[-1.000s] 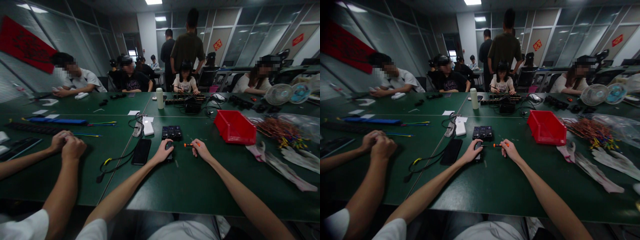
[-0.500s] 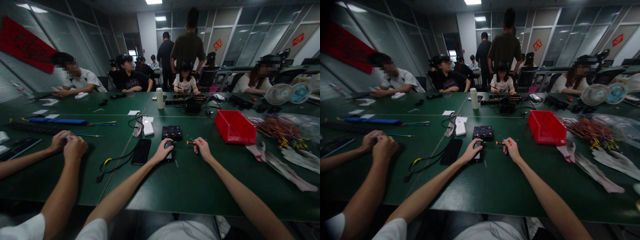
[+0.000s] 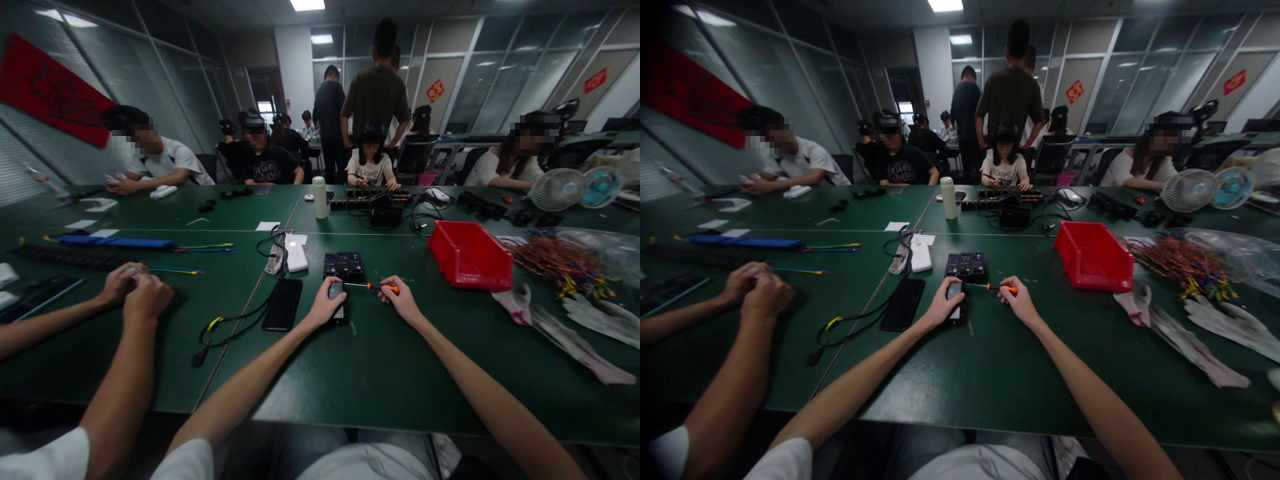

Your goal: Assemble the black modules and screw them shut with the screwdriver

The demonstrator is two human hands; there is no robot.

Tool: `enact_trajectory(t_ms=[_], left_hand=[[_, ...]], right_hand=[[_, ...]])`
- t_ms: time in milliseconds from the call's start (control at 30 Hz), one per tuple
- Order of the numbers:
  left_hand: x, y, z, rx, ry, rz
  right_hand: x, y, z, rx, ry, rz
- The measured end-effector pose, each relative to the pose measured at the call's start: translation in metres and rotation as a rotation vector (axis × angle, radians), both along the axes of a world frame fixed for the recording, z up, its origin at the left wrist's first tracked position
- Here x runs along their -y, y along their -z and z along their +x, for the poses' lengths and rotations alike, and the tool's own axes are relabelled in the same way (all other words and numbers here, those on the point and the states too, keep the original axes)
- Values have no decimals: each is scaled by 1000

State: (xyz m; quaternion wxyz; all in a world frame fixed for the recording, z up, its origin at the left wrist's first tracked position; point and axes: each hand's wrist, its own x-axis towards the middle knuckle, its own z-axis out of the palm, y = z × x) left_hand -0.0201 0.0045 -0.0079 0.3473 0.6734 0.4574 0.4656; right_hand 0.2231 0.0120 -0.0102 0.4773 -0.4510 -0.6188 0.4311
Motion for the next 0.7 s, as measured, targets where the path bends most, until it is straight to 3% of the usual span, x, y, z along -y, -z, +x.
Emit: enact_trajectory(t_ms=[700], left_hand=[[3, -9, 1, -15, -33, 9]], right_hand=[[-2, 4, 1, 191, -13, 78]])
